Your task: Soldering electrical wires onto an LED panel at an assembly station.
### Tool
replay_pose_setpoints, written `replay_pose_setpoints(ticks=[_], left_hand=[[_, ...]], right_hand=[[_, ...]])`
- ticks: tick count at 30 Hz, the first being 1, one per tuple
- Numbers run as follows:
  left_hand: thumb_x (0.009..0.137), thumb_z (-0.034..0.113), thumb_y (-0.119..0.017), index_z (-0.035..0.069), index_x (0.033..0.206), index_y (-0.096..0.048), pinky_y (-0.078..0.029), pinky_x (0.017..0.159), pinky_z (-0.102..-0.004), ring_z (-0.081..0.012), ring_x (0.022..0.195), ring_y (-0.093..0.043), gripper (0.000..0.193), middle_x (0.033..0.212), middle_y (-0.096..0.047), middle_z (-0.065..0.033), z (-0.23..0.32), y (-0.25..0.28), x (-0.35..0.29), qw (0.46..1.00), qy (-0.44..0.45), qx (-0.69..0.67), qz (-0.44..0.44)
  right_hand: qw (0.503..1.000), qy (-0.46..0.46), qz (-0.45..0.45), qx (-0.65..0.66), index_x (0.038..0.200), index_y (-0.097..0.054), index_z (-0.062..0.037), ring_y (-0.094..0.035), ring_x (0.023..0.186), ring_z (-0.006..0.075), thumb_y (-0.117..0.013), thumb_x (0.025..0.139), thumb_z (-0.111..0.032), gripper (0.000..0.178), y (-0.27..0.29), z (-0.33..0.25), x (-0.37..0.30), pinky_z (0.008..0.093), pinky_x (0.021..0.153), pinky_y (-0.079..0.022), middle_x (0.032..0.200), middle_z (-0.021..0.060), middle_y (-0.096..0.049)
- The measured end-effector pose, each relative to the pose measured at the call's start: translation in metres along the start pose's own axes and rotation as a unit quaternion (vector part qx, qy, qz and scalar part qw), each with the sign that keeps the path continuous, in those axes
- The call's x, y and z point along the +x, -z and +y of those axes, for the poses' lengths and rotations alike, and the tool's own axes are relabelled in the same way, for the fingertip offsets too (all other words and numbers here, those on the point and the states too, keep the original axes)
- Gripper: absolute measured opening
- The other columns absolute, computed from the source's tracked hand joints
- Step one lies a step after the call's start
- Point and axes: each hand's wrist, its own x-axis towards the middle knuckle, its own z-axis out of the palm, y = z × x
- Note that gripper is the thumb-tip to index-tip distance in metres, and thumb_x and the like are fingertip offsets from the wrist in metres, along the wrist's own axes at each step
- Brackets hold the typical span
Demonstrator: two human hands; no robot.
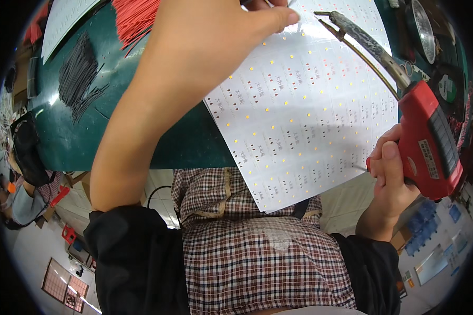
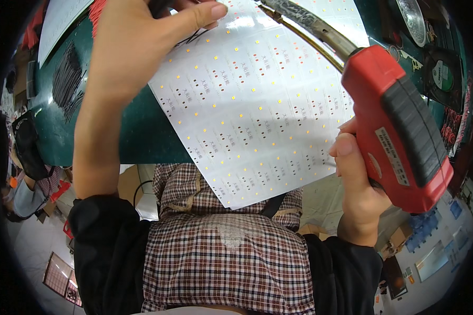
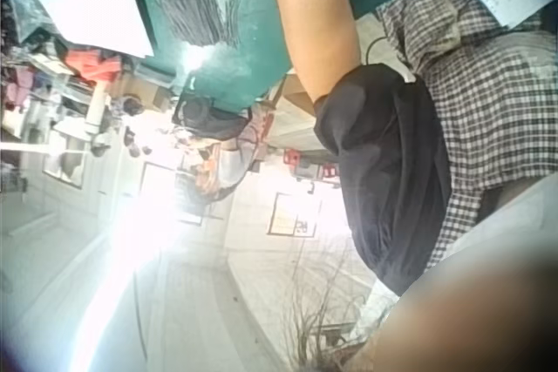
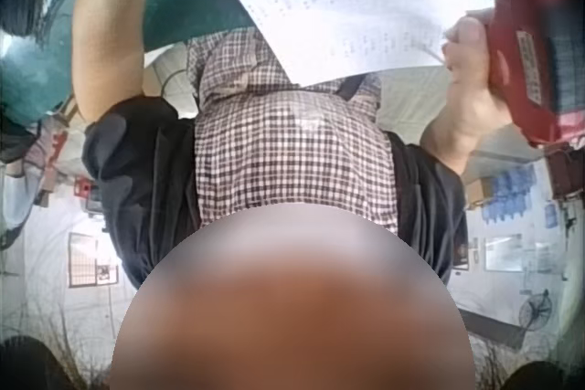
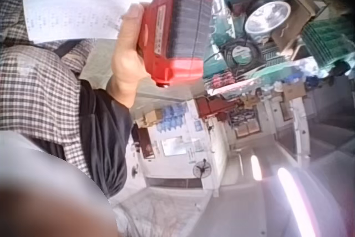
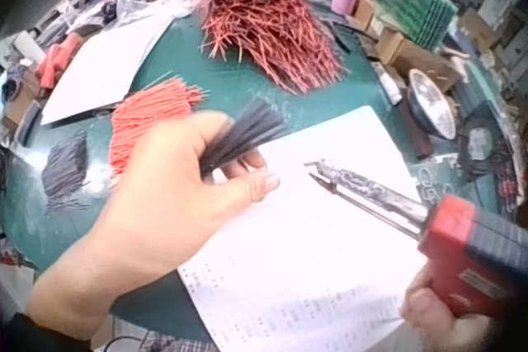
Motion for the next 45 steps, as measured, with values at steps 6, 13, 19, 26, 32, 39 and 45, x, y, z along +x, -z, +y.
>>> replay_pose_setpoints(ticks=[6,13,19,26,32,39,45], left_hand=[[0.086,0.02,-0.072,-0.006,0.085,-0.068,-0.05,0.065,-0.0422,-0.037,0.072,-0.069,0.026,0.074,-0.067,-0.0236,-0.008,-0.01,-0.005,0.983,-0.009,0.185,0.007],[0.086,0.02,-0.072,-0.007,0.08,-0.067,-0.051,0.066,-0.0423,-0.0375,0.072,-0.069,0.028,0.072,-0.066,-0.024,-0.009,-0.014,-0.003,0.974,0.0,0.224,0.012],[0.086,0.019,-0.072,-0.007,0.078,-0.066,-0.051,0.066,-0.043,-0.0382,0.072,-0.069,0.029,0.071,-0.066,-0.0238,-0.01,-0.011,-0.002,0.976,0.0,0.217,0.009],[0.085,0.019,-0.072,-0.008,0.077,-0.066,-0.051,0.066,-0.0427,-0.0379,0.072,-0.069,0.029,0.071,-0.065,-0.0235,-0.011,-0.011,-0.001,0.973,-0.004,0.231,0.005],[0.085,0.019,-0.071,-0.008,0.077,-0.066,-0.051,0.067,-0.0424,-0.0373,0.071,-0.069,0.029,0.07,-0.065,-0.0237,-0.009,-0.011,0.0,0.972,0.012,0.234,-0.004],[0.086,0.02,-0.071,-0.009,0.078,-0.066,-0.051,0.067,-0.0421,-0.0381,0.071,-0.068,0.031,0.071,-0.065,-0.0245,-0.007,-0.011,0.001,0.971,0.027,0.237,-0.01],[0.089,0.017,-0.067,-0.004,0.084,-0.068,-0.05,0.07,-0.0468,-0.0419,0.078,-0.067,0.022,0.076,-0.066,-0.0232,-0.008,-0.013,-0.004,0.967,-0.061,0.243,0.037]], right_hand=[[0.999,-0.03,-0.015,-0.022,0.112,-0.066,0.006,-0.052,0.053,0.0086,-0.073,0.089,-0.01,0.029,-0.004,-0.005,-0.001,0.0216,0.048,-0.039,0.071,0.0076,-0.062],[0.998,0.011,-0.059,-0.029,0.12,-0.062,0.0067,-0.053,0.056,0.009,-0.072,0.089,-0.004,0.035,-0.001,0.005,-0.001,0.0216,0.048,-0.039,0.074,0.0066,-0.062],[0.994,0.05,-0.083,-0.057,0.12,-0.061,0.0063,-0.052,0.054,0.0087,-0.072,0.09,-0.003,0.034,0.0,0.009,0.0,0.0218,0.047,-0.039,0.074,0.0072,-0.062],[0.994,0.039,-0.079,-0.067,0.116,-0.063,0.0053,-0.051,0.053,0.0084,-0.072,0.091,-0.006,0.029,0.001,0.01,-0.001,0.0215,0.046,-0.038,0.072,0.0066,-0.061],[0.998,0.023,-0.049,-0.018,0.112,-0.062,0.0054,-0.049,0.051,0.0073,-0.072,0.091,-0.008,0.027,0.002,0.01,0.0,0.0208,0.044,-0.036,0.071,0.0062,-0.059],[1.0,0.004,-0.002,-0.026,0.108,-0.063,0.0062,-0.044,0.045,0.0057,-0.073,0.09,-0.013,0.028,0.004,0.007,0.001,0.0201,0.043,-0.034,0.069,0.007,-0.06],[0.999,-0.01,0.027,-0.024,0.113,-0.064,0.0075,-0.044,0.045,0.0061,-0.072,0.09,-0.014,0.032,0.002,0.004,0.004,0.0206,0.043,-0.034,0.068,0.0072,-0.06]])
